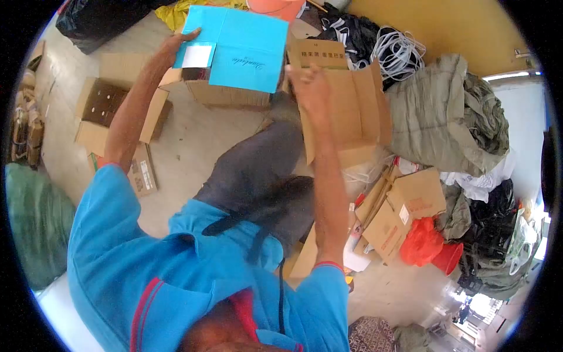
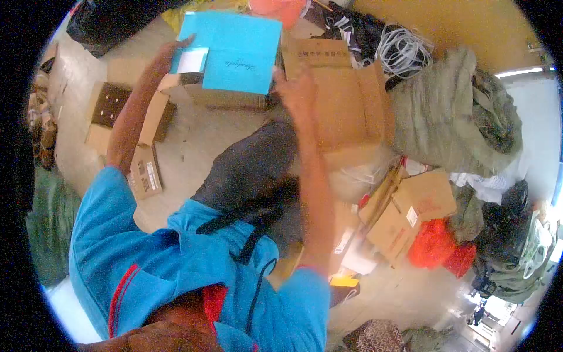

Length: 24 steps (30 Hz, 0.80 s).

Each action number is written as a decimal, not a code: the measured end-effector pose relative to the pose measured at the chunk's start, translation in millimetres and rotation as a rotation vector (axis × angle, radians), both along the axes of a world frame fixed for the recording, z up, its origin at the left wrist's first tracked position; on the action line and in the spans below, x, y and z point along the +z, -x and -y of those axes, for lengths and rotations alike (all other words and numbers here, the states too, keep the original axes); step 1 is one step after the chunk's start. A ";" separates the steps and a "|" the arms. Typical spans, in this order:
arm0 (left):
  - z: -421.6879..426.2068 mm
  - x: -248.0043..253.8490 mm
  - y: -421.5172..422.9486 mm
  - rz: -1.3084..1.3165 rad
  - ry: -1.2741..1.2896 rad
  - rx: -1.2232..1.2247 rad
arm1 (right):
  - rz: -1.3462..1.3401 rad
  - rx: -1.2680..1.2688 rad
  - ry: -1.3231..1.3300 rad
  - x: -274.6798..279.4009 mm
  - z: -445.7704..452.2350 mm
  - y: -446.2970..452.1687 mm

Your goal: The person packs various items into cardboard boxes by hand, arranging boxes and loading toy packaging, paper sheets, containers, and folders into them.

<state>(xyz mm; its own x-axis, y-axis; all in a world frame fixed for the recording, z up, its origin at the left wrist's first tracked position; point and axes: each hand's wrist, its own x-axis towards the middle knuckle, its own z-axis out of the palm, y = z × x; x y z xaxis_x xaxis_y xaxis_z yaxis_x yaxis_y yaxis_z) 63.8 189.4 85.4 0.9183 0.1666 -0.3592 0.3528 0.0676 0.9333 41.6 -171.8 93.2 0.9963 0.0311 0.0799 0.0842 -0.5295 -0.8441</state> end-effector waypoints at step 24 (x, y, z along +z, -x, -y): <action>19.7 -105.3 -38.6 -0.167 -1.465 -0.407 | -0.328 0.630 0.940 -137.7 -123.9 -99.3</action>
